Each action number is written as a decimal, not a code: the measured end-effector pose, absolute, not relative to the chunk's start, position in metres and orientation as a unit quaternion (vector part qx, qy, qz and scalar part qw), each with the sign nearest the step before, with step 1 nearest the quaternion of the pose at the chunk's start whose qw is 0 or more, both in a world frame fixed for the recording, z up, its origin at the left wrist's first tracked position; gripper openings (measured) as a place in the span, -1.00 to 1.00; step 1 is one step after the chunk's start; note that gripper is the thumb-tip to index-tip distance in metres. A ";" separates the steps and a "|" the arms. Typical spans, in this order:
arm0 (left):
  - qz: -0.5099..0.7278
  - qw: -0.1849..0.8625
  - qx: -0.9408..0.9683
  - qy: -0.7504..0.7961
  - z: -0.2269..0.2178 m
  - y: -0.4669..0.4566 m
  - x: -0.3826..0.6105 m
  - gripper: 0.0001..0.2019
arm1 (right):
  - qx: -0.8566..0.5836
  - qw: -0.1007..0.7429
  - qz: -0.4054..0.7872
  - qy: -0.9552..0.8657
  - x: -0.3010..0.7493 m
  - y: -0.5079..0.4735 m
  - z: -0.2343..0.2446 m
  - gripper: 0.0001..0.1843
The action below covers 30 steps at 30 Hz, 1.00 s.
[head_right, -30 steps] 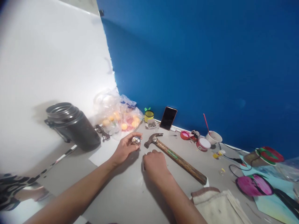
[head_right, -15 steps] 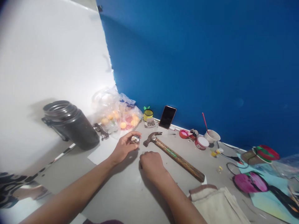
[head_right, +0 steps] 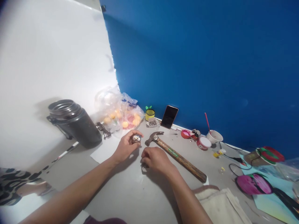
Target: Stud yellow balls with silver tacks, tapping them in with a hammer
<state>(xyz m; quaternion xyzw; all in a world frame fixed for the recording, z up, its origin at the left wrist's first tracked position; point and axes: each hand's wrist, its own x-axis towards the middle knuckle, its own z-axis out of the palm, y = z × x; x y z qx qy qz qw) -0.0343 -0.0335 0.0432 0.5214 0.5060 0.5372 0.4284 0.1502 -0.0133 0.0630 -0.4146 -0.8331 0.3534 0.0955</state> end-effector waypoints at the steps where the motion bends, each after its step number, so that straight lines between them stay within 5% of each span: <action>1: 0.533 0.412 0.534 0.511 0.043 -0.034 -0.034 -0.71 | -0.406 0.140 0.418 -0.801 0.155 -0.009 0.064 -0.91; 7: 0.494 0.357 0.581 0.540 0.040 -0.038 -0.029 -0.75 | -0.348 0.319 0.654 -0.591 0.167 0.002 0.063 -0.74; 30: 0.407 0.231 0.700 0.540 0.027 -0.041 -0.020 -0.92 | -0.358 0.333 0.720 -0.493 0.143 -0.007 0.044 -0.64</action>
